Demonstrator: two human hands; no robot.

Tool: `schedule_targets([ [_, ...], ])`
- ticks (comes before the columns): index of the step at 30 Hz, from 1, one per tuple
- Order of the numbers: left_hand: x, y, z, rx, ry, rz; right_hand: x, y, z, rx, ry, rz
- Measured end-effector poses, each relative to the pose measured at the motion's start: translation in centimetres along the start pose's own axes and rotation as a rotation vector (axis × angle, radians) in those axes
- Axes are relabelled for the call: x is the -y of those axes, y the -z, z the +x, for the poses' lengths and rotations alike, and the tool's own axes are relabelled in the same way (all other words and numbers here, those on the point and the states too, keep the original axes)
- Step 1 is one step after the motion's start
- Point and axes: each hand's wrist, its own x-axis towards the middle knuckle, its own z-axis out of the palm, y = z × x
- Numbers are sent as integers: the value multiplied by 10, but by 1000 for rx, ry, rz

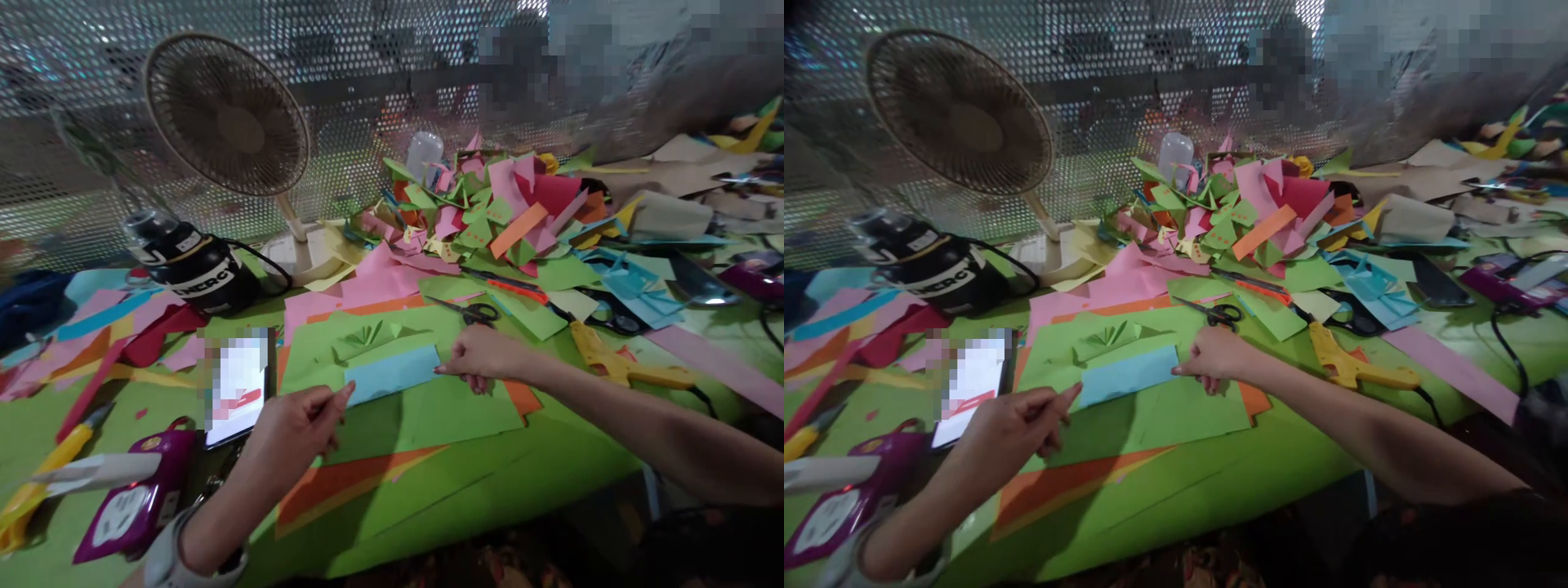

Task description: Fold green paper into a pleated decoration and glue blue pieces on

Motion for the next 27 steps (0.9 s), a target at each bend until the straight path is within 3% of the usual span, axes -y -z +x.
schedule_targets([
  [4,-13,-29,-1,-201,-618,307,2,-9,4,-99,55,-37],
  [6,-11,-45,3,-239,-799,488,1,-6,-1,-168,79,-65],
  [11,7,-67,15,-258,-877,651,-17,30,-34,-473,63,-380],
  [17,13,-59,25,-209,-905,661,-42,82,-46,-747,-27,-688],
  [27,15,-53,25,-196,-870,647,-42,104,6,-672,0,-824],
])
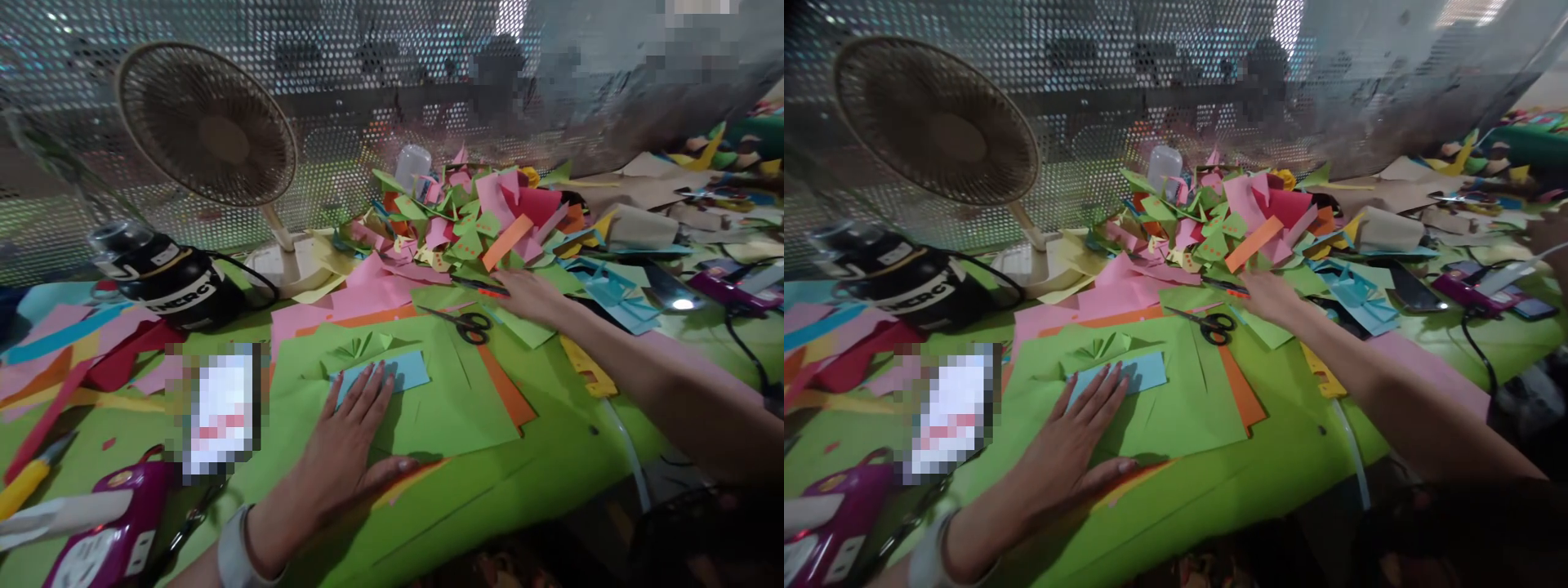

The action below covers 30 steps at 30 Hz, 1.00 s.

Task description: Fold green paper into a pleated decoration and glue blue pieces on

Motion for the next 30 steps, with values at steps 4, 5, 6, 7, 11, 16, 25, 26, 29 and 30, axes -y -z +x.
schedule_targets([
  [4,-13,2,2,23,23,-36,-2,-1,11,0,27,-20],
  [5,-16,2,2,31,20,-46,-4,1,9,-4,33,-27],
  [6,-17,2,2,36,15,-56,-8,4,6,-13,37,-30],
  [7,-17,1,3,39,8,-64,-11,7,0,-33,31,-27],
  [11,-12,3,0,53,-5,-85,-24,20,-34,-191,-106,68],
  [16,-1,10,-12,84,10,-63,-1,11,-72,-59,19,501],
  [25,-6,8,-14,59,99,-56,48,-38,-74,-79,406,506],
  [26,-7,7,-13,65,105,-59,48,-40,-74,-96,413,489],
  [29,-7,3,-12,73,106,-64,50,-41,-75,-126,440,431],
  [30,-7,3,-12,73,108,-65,51,-40,-76,-135,452,417],
])
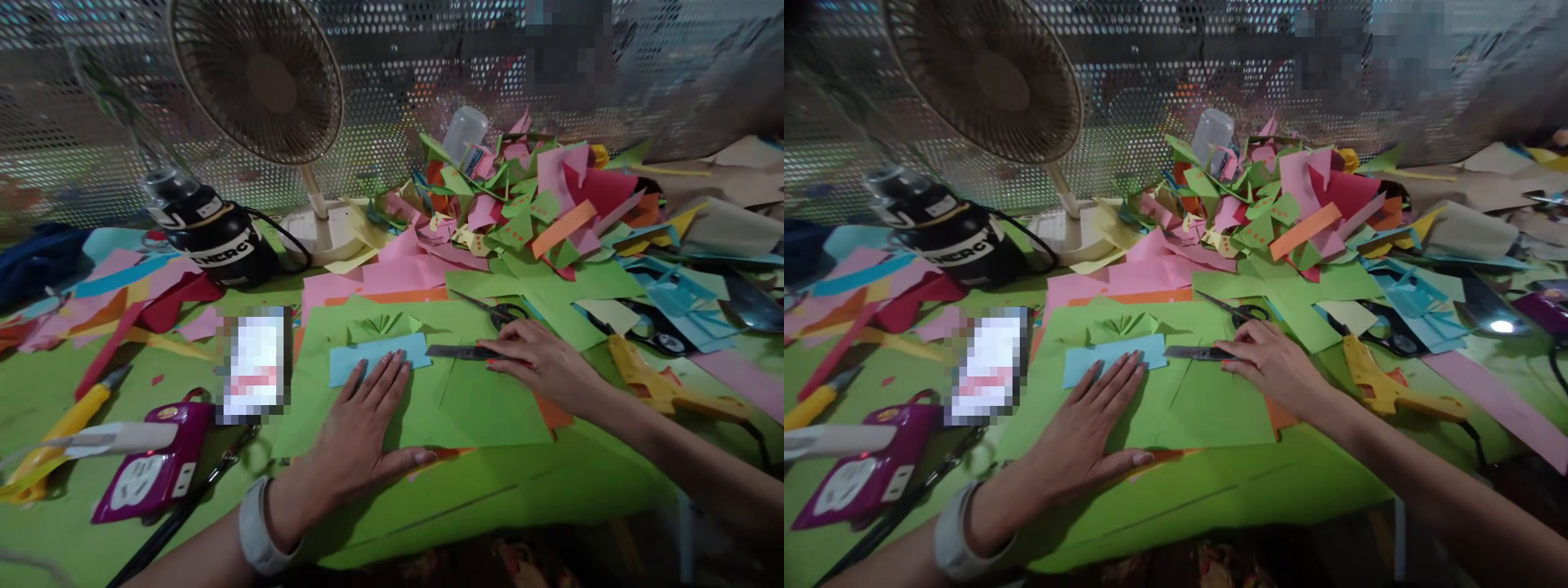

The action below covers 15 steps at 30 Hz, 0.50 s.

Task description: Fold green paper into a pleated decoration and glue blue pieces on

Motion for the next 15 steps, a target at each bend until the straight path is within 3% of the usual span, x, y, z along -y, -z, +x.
schedule_targets([
  [15,0,1,-1,24,15,-55,13,-6,0,2,158,-106],
])
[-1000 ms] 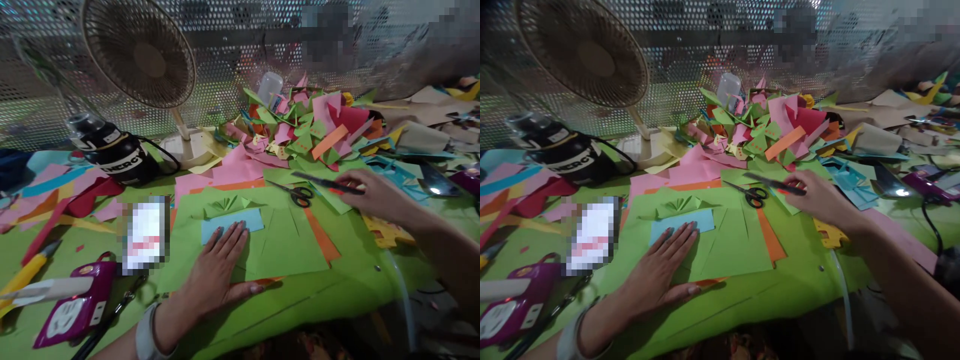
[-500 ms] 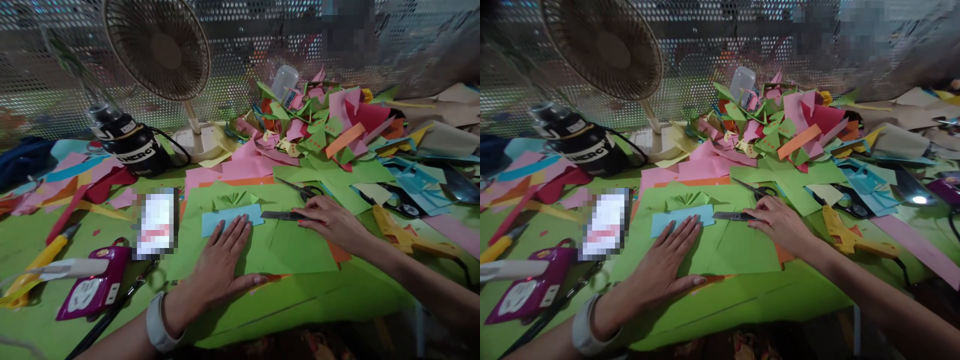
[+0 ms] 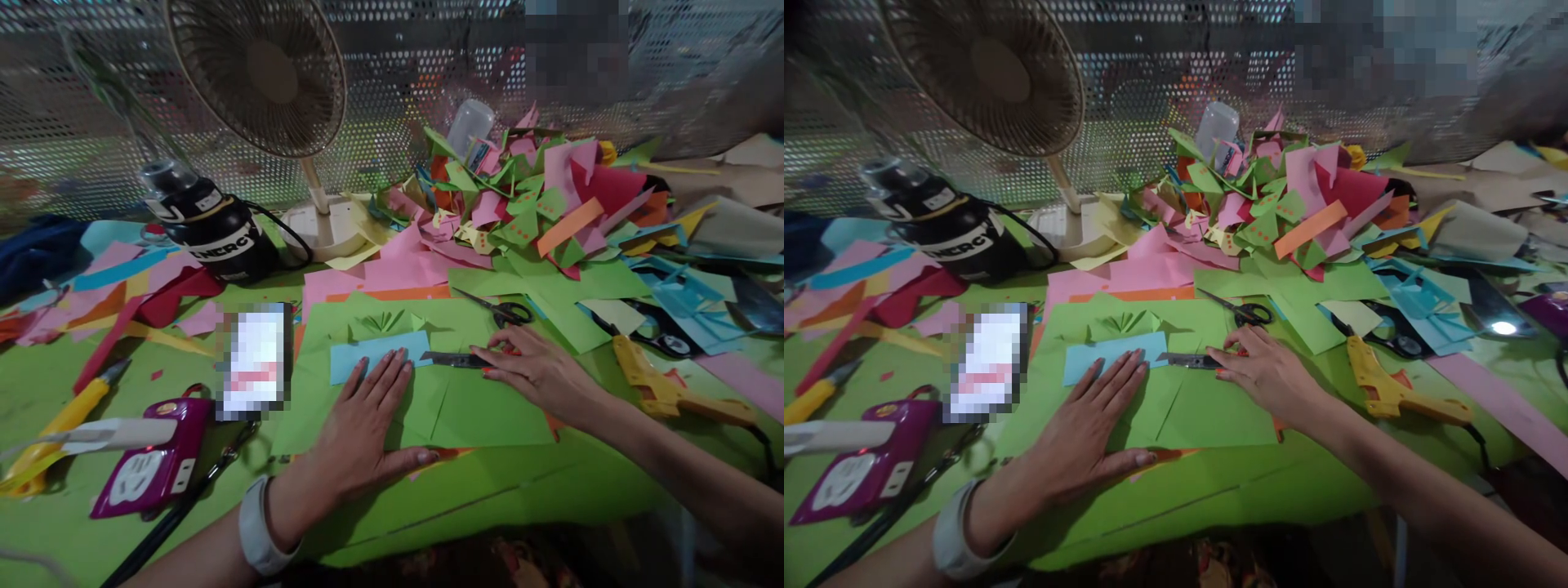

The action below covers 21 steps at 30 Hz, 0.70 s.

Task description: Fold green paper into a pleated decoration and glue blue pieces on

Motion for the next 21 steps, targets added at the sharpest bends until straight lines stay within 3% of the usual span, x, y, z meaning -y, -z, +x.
schedule_targets([
  [12,-1,4,1,3,7,-38,4,7,-3,51,21,83],
  [21,-3,8,2,35,8,-19,13,-1,2,17,-27,62],
])
